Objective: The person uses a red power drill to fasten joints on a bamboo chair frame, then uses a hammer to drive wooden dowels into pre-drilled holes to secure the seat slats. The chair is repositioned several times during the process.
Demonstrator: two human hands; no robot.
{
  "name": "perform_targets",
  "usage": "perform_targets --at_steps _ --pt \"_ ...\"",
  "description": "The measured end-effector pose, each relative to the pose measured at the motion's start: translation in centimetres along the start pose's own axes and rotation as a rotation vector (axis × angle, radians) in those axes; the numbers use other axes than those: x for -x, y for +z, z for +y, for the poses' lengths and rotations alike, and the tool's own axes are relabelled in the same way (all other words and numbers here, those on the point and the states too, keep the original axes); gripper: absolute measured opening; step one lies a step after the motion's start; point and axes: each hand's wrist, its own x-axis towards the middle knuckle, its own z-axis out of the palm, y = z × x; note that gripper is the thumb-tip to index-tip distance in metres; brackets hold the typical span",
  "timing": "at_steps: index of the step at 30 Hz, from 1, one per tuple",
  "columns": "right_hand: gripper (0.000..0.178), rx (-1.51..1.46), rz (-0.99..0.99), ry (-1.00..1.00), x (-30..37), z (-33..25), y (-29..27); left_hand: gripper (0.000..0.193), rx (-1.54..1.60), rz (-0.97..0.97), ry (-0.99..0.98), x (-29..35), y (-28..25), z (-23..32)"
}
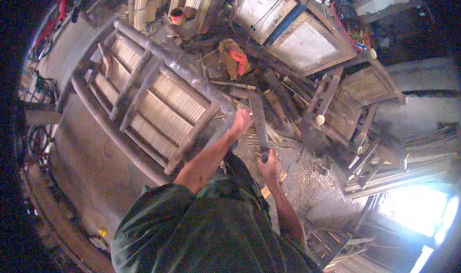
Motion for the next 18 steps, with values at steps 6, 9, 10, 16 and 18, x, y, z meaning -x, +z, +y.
perform_targets --at_steps 6,9,10,16,18 --pt "0.024 -0.260 0.473 -0.308 -0.5 -11.4 -10.5 0.030 -0.239 0.041 -0.099 0.9 -0.3 4.7" --pt "0.029 -0.492 0.321 -0.147 0.6 -8.2 -6.8 0.025 -0.369 0.036 -0.146 1.0 -0.5 3.1" --pt "0.027 -0.163 0.132 -0.039 0.7 -6.4 -4.6 0.024 -0.286 0.033 -0.209 1.5 0.0 4.0" --pt "0.031 -0.225 0.109 -0.078 1.5 -7.2 -6.1 0.032 -0.312 0.113 0.157 0.2 -1.4 3.0" --pt "0.033 -0.385 0.410 -0.242 -0.3 -8.6 -7.3 0.034 -0.250 0.089 0.175 0.9 -0.4 4.2"
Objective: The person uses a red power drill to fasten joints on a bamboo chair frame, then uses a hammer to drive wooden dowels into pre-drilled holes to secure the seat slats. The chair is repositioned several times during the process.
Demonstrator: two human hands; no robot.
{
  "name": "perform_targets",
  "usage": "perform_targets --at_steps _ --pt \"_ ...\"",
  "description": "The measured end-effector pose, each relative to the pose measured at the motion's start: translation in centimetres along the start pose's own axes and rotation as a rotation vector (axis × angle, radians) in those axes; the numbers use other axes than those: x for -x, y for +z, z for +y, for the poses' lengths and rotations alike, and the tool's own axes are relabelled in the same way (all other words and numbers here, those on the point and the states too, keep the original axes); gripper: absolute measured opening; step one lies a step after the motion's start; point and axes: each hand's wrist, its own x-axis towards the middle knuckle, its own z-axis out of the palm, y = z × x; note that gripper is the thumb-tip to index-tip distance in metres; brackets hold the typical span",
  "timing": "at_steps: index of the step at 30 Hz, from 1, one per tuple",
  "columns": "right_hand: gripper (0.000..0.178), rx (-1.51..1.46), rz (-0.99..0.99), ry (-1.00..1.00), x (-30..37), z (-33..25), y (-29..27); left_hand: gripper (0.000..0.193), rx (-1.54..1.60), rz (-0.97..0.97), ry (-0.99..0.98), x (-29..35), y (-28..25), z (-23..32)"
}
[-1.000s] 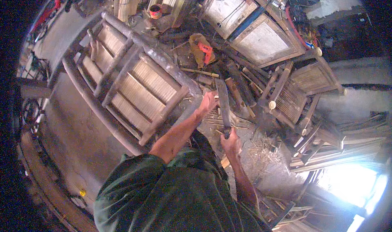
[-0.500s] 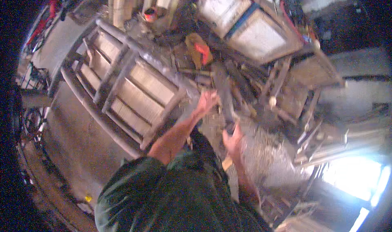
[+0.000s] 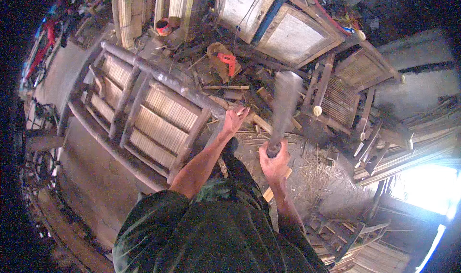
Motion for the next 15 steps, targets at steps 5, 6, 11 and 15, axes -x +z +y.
perform_targets --at_steps 5,6,11,15 --pt "0.038 0.450 -0.429 0.135 3.3 10.0 2.3 0.027 -0.273 -0.107 -0.180 -0.5 0.0 2.9" --pt "0.038 0.405 -0.427 0.182 2.5 8.4 1.7 0.025 -0.266 -0.083 -0.143 0.0 -0.2 2.7" --pt "0.033 -0.078 -0.035 0.077 -1.6 -3.4 -3.3 0.027 -0.260 -0.034 -0.201 0.2 -0.6 2.5" --pt "0.040 -0.310 -0.110 -0.159 1.4 7.1 -0.5 0.026 -0.378 -0.080 -0.112 0.2 0.8 1.2"
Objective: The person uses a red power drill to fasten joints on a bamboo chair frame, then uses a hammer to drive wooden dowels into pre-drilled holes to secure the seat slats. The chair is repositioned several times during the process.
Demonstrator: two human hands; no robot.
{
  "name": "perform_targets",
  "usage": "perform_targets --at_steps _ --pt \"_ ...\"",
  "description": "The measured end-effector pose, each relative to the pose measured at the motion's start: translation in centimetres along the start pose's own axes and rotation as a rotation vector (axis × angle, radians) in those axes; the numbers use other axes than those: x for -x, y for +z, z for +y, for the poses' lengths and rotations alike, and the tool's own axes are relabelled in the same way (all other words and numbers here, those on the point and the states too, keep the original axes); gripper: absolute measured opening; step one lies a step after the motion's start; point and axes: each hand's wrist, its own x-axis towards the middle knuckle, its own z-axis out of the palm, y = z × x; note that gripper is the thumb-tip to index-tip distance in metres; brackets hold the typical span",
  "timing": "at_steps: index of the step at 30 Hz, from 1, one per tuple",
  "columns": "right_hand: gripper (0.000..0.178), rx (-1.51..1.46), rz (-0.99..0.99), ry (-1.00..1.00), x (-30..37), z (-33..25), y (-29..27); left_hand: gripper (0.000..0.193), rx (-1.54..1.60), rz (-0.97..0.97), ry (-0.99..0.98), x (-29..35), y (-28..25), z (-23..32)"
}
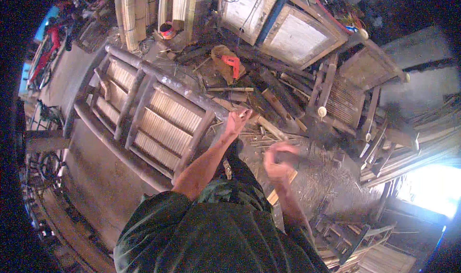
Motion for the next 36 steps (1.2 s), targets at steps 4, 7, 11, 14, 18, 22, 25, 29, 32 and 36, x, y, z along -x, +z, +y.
perform_targets --at_steps 4,7,11,14,18,22,25,29,32,36 --pt "0.043 0.654 -0.431 0.501 0.8 -0.3 1.4 0.027 0.411 0.010 -0.065 -2.6 0.7 -3.6" --pt "0.029 0.418 -0.193 0.429 -4.3 -8.4 1.5 0.031 0.253 0.130 0.029 -1.5 1.0 -6.4" --pt "0.025 -0.303 0.328 0.000 -4.4 -7.2 1.7 0.058 0.272 -0.007 0.091 -0.3 0.7 -2.8" --pt "0.029 0.575 -0.198 0.189 1.0 -0.9 1.5 0.070 0.873 -0.017 -0.042 0.7 1.8 -2.9" --pt "0.033 0.587 -0.151 0.116 1.0 0.3 2.3 0.046 0.643 0.000 -0.066 -0.8 1.4 -3.3" --pt "0.030 0.318 0.041 0.185 -4.0 -6.6 2.2 0.035 0.130 0.044 -0.008 -0.6 0.1 -3.9" --pt "0.035 0.537 -0.166 0.400 -0.5 -1.8 3.4 0.032 0.214 0.054 0.083 -0.1 -0.1 -2.7" --pt "0.040 0.594 -0.335 0.344 2.9 3.8 2.9 0.031 0.239 0.040 -0.046 0.1 -1.2 0.5" --pt "0.037 0.481 -0.275 0.355 2.0 3.3 3.2 0.023 0.251 -0.061 0.012 -0.1 -2.5 -0.8" --pt "0.059 0.283 -0.165 0.057 -1.7 4.6 3.3 0.021 -0.003 -0.141 -0.045 0.3 -4.8 1.1"
